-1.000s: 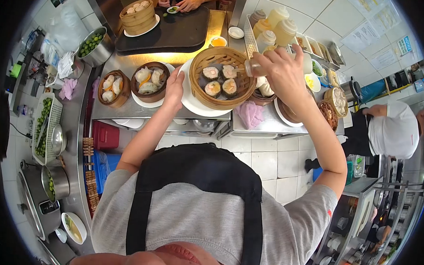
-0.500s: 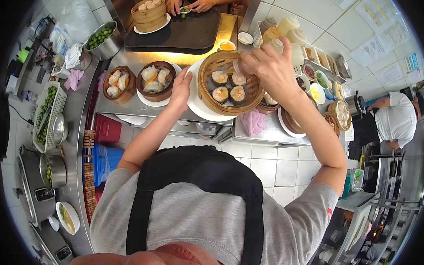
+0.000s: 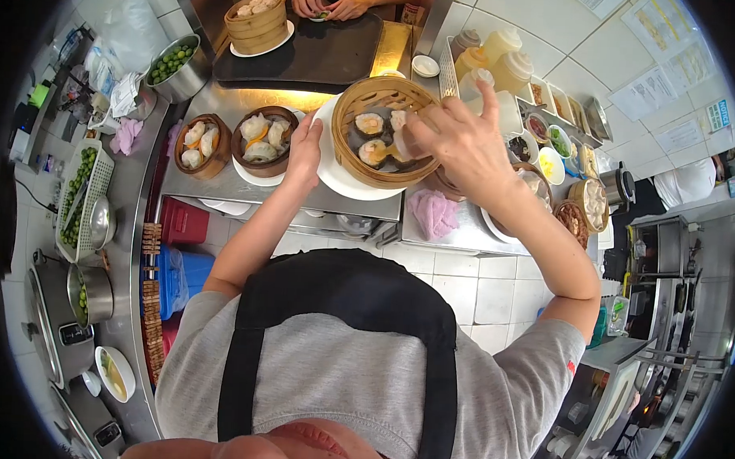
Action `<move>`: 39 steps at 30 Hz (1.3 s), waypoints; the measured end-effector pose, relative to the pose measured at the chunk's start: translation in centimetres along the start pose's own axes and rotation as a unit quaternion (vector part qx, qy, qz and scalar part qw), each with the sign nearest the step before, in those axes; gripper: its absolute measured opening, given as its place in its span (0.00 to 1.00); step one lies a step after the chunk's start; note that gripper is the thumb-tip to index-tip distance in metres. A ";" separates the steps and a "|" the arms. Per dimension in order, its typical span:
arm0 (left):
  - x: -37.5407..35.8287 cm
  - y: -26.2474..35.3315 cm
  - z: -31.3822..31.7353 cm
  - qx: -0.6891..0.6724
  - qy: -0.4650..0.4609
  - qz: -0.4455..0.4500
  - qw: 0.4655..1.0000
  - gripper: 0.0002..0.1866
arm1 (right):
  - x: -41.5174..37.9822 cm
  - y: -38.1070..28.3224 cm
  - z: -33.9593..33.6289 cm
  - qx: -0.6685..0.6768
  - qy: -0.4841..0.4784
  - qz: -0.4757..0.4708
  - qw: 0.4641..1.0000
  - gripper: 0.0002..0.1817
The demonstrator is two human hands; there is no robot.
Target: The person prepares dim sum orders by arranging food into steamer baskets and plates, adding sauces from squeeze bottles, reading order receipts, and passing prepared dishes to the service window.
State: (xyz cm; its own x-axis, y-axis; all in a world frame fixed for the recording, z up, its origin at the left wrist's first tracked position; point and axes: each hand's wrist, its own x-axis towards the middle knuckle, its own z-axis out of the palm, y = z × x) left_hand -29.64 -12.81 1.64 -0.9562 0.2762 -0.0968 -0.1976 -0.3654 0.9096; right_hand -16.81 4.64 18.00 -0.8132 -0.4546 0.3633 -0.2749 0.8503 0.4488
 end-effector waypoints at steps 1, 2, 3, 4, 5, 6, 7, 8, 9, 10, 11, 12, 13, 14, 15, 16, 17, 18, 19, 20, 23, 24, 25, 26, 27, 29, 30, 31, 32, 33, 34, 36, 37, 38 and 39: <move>0.1 -0.1 0.0 0.003 0.014 0.004 1.000 0.16 | -0.2 0.3 0.0 0.000 0.000 0.000 1.000 0.20; 0.2 0.0 -0.1 0.003 0.015 0.004 1.000 0.16 | -0.5 0.9 0.0 -0.007 0.001 0.020 1.000 0.20; 0.3 0.1 -0.1 0.016 0.025 0.010 0.999 0.16 | -0.7 1.4 0.0 -0.015 0.002 0.039 0.999 0.20; 0.3 0.2 -0.1 0.029 0.035 0.016 0.999 0.16 | -1.2 1.7 0.0 -0.016 0.002 0.040 0.999 0.20; 0.4 0.3 -0.1 0.029 0.034 0.016 0.999 0.16 | -1.7 1.9 -0.1 -0.018 -0.013 0.051 0.998 0.20; 0.4 0.4 -0.1 0.022 0.033 0.011 0.999 0.16 | -2.0 2.0 -0.1 -0.021 -0.028 0.061 0.997 0.19; 0.5 0.4 -0.1 0.016 0.031 0.007 0.999 0.17 | -2.2 2.0 0.0 -0.022 -0.029 0.063 0.997 0.19; 0.6 0.3 -0.1 0.017 0.030 0.006 0.999 0.17 | -2.5 2.0 0.3 0.001 -0.023 0.073 0.997 0.19; 0.8 0.1 -0.1 0.010 0.026 0.010 1.000 0.17 | -2.6 2.1 0.4 0.023 -0.016 0.082 0.996 0.19; 1.0 0.0 0.0 0.002 0.022 0.014 1.000 0.17 | -2.6 2.1 0.4 0.023 -0.015 0.081 0.996 0.19; 1.0 -0.2 0.1 0.003 0.024 0.015 1.000 0.17 | -2.5 2.0 0.4 0.024 -0.002 0.086 0.996 0.19; 1.1 -0.2 0.2 0.013 0.028 0.024 0.999 0.17 | -2.5 2.1 0.5 0.024 0.011 0.090 0.996 0.19; 1.2 -0.2 0.3 0.025 0.032 0.034 0.999 0.17 | -2.5 2.2 0.6 0.026 0.013 0.090 0.996 0.19; 1.1 -0.2 0.4 0.027 0.033 0.035 0.999 0.17 | -2.6 2.3 0.8 0.064 -0.006 0.109 0.992 0.20; 1.0 0.2 0.7 0.019 0.033 0.028 0.999 0.17 | -2.8 2.5 1.0 0.101 -0.024 0.129 0.986 0.21; 0.8 0.5 1.0 0.011 0.033 0.021 0.999 0.17 | -3.1 2.9 1.4 0.102 -0.022 0.131 0.986 0.21; 0.7 0.7 1.2 0.014 0.031 0.021 0.999 0.17 | -3.5 3.7 2.2 0.271 -0.025 0.218 0.937 0.23; 0.5 1.0 1.4 0.004 0.038 0.014 0.999 0.17 | -4.1 4.5 3.2 0.430 -0.026 0.297 0.852 0.25; 0.4 1.0 1.6 -0.007 0.043 0.006 0.999 0.17 | -4.7 5.7 4.9 0.517 0.026 0.284 0.807 0.25; 0.5 0.8 1.6 -0.004 0.036 0.004 0.999 0.17 | -5.5 6.7 5.9 0.514 0.029 0.291 0.807 0.25; 0.9 0.0 1.3 -0.061 0.044 0.000 0.997 0.17 | -7.0 9.6 6.6 0.623 0.183 0.376 0.661 0.24; 0.9 -0.2 1.5 -0.059 0.041 -0.001 0.997 0.17 | -7.7 11.0 6.9 0.552 0.219 0.403 0.696 0.23; 0.9 -0.3 1.7 -0.088 0.039 0.001 0.995 0.17 | -8.3 12.2 7.2 0.478 0.252 0.426 0.726 0.22; 0.8 -0.4 1.7 -0.117 0.040 0.004 0.992 0.17 | -8.7 13.0 7.9 0.481 0.251 0.425 0.725 0.22; 0.5 0.0 2.3 -0.116 0.061 0.004 0.991 0.16 | -9.0 13.6 9.1 0.476 0.280 0.443 0.706 0.22; 0.7 0.3 2.4 -0.111 0.078 0.003 0.991 0.16 | -9.6 14.5 12.8 0.499 0.316 0.451 0.669 0.21; 0.7 0.4 2.4 -0.109 0.087 -0.002 0.990 0.17 | -9.9 14.5 14.5 0.507 0.313 0.444 0.668 0.21; 0.4 0.9 2.4 -0.101 0.087 -0.004 0.991 0.17 | -10.1 14.4 16.2 0.493 0.311 0.434 0.687 0.23; 0.4 1.1 2.3 -0.102 0.096 0.000 0.990 0.17 | -10.3 14.4 17.8 0.478 0.308 0.423 0.706 0.24; 0.4 1.2 2.1 -0.098 0.094 0.002 0.991 0.17 | -11.1 14.5 19.0 0.395 0.232 0.464 0.758 0.30; 0.5 1.3 1.9 -0.093 0.092 0.004 0.991 0.17 | -11.2 14.4 19.4 0.402 0.230 0.458 0.759 0.30; 0.6 1.3 1.5 -0.114 0.104 0.008 0.988 0.17 | -11.3 13.9 19.9 0.306 0.084 0.521 0.792 0.35; 0.6 1.5 1.4 -0.110 0.094 0.007 0.989 0.17 | -11.1 13.7 20.0 0.297 0.075 0.498 0.811 0.39; 0.6 1.7 1.2 -0.106 0.082 0.005 0.991 0.18 | -10.8 13.6 20.1 0.301 0.074 0.494 0.813 0.39; 1.0 1.6 0.8 -0.109 0.081 0.000 0.991 0.18 | -10.2 13.4 19.2 0.193 0.141 0.423 0.874 0.40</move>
State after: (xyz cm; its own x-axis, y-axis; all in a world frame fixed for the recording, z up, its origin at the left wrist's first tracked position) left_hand -30.75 -12.43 3.32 -0.9749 0.1356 -0.1765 -0.2223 -0.5541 0.8023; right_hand -22.10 25.75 4.63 -0.6653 0.3788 0.6434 0.1668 0.9154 -0.3664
